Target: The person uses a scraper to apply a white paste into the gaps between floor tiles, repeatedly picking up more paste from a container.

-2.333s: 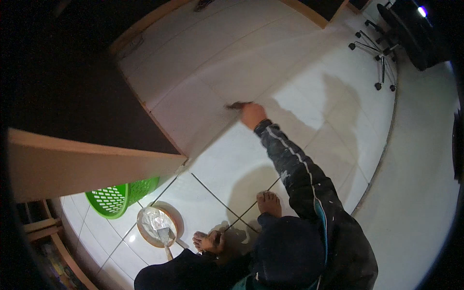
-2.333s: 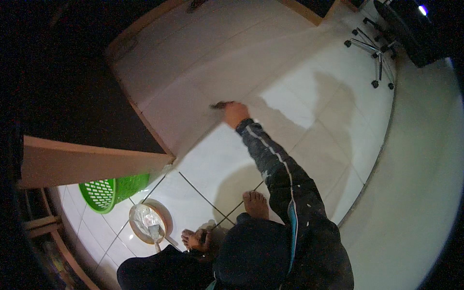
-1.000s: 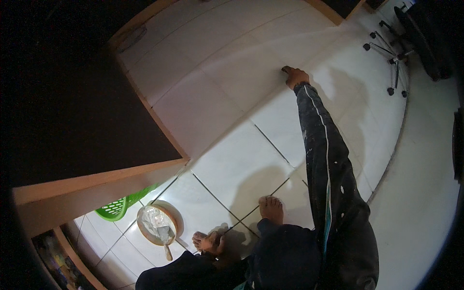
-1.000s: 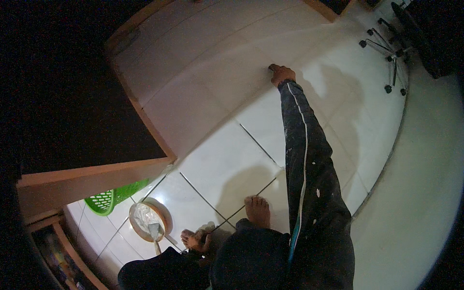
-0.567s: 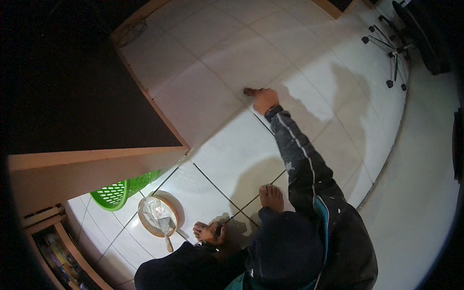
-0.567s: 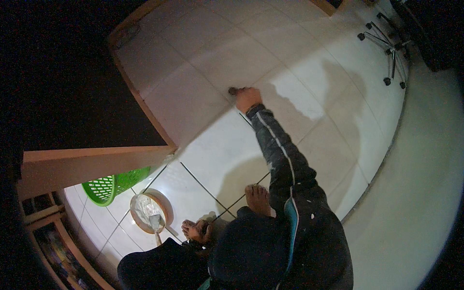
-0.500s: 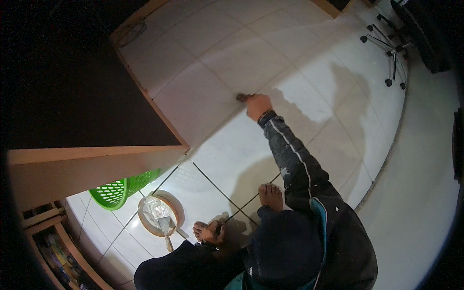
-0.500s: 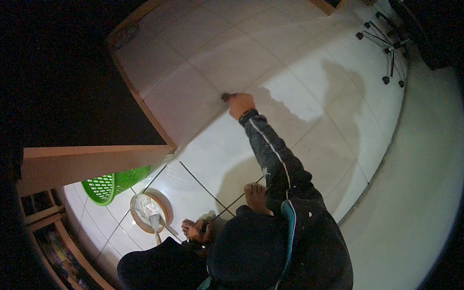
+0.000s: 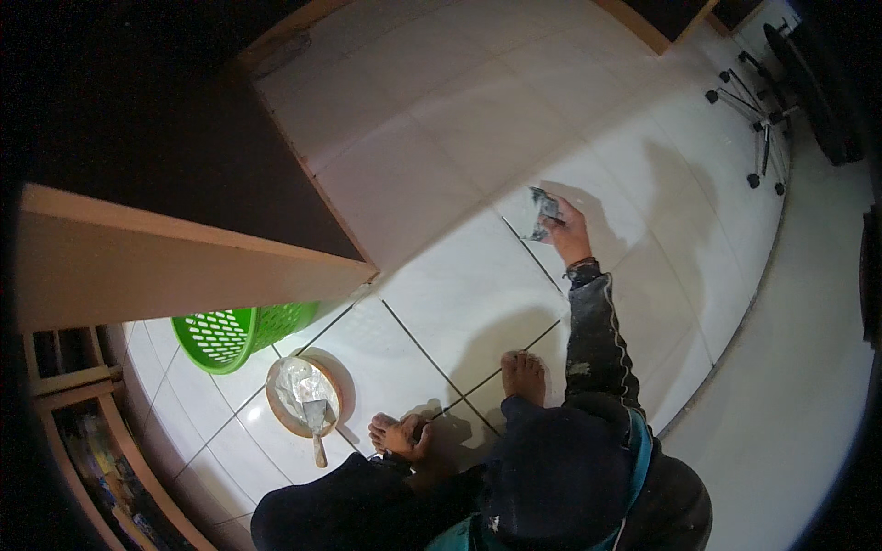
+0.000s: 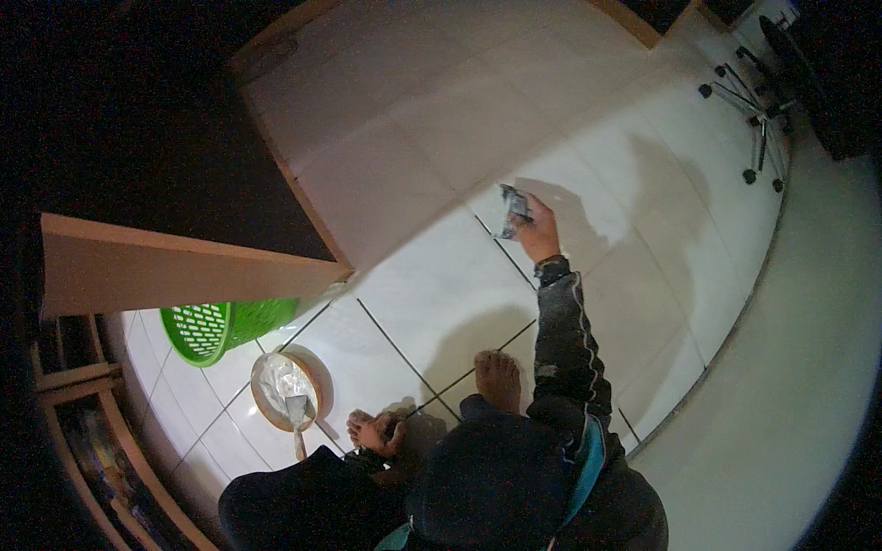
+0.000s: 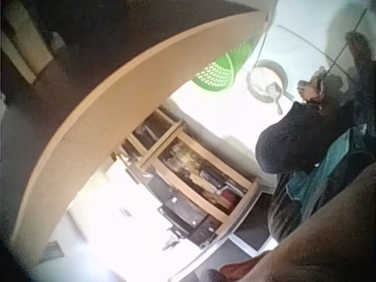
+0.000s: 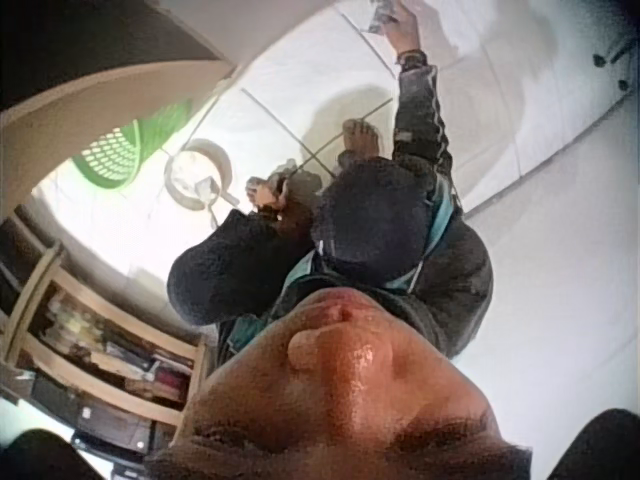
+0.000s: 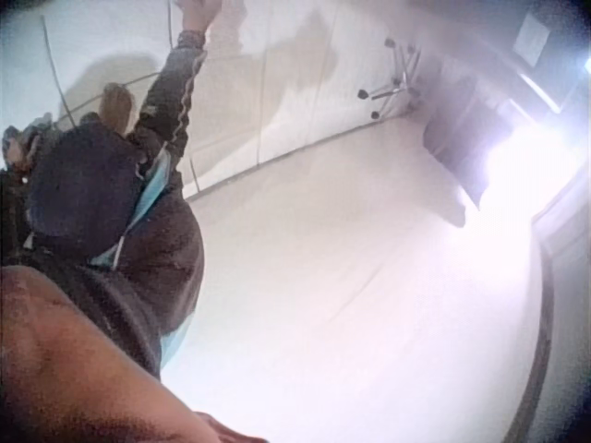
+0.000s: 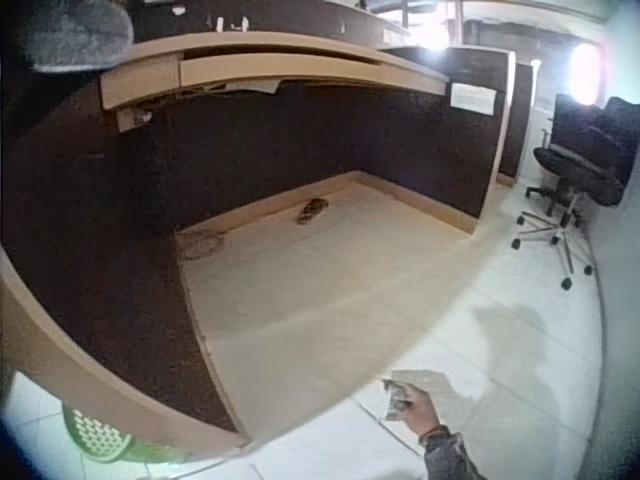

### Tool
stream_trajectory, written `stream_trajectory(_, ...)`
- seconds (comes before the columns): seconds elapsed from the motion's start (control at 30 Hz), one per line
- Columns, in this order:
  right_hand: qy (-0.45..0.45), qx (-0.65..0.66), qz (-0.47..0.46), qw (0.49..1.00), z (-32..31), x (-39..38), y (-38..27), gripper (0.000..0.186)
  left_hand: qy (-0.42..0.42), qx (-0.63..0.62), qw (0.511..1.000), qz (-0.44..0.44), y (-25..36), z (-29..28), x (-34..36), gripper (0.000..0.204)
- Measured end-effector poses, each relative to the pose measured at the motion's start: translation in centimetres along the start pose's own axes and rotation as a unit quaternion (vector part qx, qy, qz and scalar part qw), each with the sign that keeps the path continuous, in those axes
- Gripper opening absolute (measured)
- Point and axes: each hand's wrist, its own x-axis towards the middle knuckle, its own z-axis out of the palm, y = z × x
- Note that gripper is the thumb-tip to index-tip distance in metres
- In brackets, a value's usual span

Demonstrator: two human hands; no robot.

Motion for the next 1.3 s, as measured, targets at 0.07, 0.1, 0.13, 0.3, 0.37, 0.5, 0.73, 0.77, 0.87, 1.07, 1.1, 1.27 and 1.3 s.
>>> stream_trajectory(0.07,0.002,0.061,0.079,0.995,-0.6,-0.4,-1.6,0.046,-0.016,-0.038,0.999,0.0,1.7,-1.2,0.3,0.028)
stream_trajectory(0.1,0.008,0.089,0.094,0.992,-0.8,-0.5,-2.5,0.046,-0.034,-0.073,0.997,0.005,2.8,-1.9,0.5,0.032)
stream_trajectory(0.13,0.011,0.118,0.109,0.987,-0.7,-0.5,-3.3,0.045,-0.03,-0.075,0.997,0.002,3.2,-2.2,0.5,0.032)
stream_trajectory(0.3,-0.024,0.128,0.085,0.988,0.7,0.9,-5.2,0.044,-0.022,0.115,0.993,-0.013,4.8,-3.6,0.1,0.032)
stream_trajectory(0.37,-0.029,0.119,0.083,0.989,1.0,1.5,-5.2,0.042,-0.013,0.119,0.992,-0.024,5.6,-3.9,0.0,0.032)
stream_trajectory(0.5,-0.018,0.097,0.086,0.991,0.5,2.3,-4.2,0.037,0.005,0.037,0.999,-0.035,6.2,-4.2,0.2,0.03)
stream_trajectory(0.73,-0.012,-0.066,0.045,0.997,-0.5,2.4,-3.5,0.031,-0.018,0.088,0.995,-0.038,5.9,-4.1,0.5,0.03)
stream_trajectory(0.77,-0.013,-0.068,0.047,0.997,-0.7,2.7,-3.1,0.031,-0.01,0.089,0.996,-0.015,5.6,-3.9,0.5,0.03)
stream_trajectory(0.87,-0.043,-0.293,-0.144,0.944,-0.5,4.3,-1.7,0.036,-0.024,-0.002,1.0,-0.014,2.9,-2.5,0.4,0.031)
stream_trajectory(1.07,-0.063,-0.396,-0.16,0.902,1.3,6.3,-3.4,0.04,-0.034,0.162,0.985,-0.049,6.9,-5.2,0.5,0.033)
stream_trajectory(1.1,-0.085,-0.405,-0.184,0.891,1.8,6.8,-3.6,0.04,-0.035,0.158,0.986,-0.051,6.5,-4.9,0.5,0.033)
stream_trajectory(1.27,-0.124,-0.476,-0.184,0.851,4.0,7.1,-4.0,0.045,-0.016,-0.053,0.998,0.008,1.5,-1.5,0.2,0.033)
stream_trajectory(1.3,-0.136,-0.473,-0.194,0.849,4.4,7.0,-4.0,0.044,-0.014,-0.056,0.998,0.002,0.9,-0.9,-0.4,0.033)
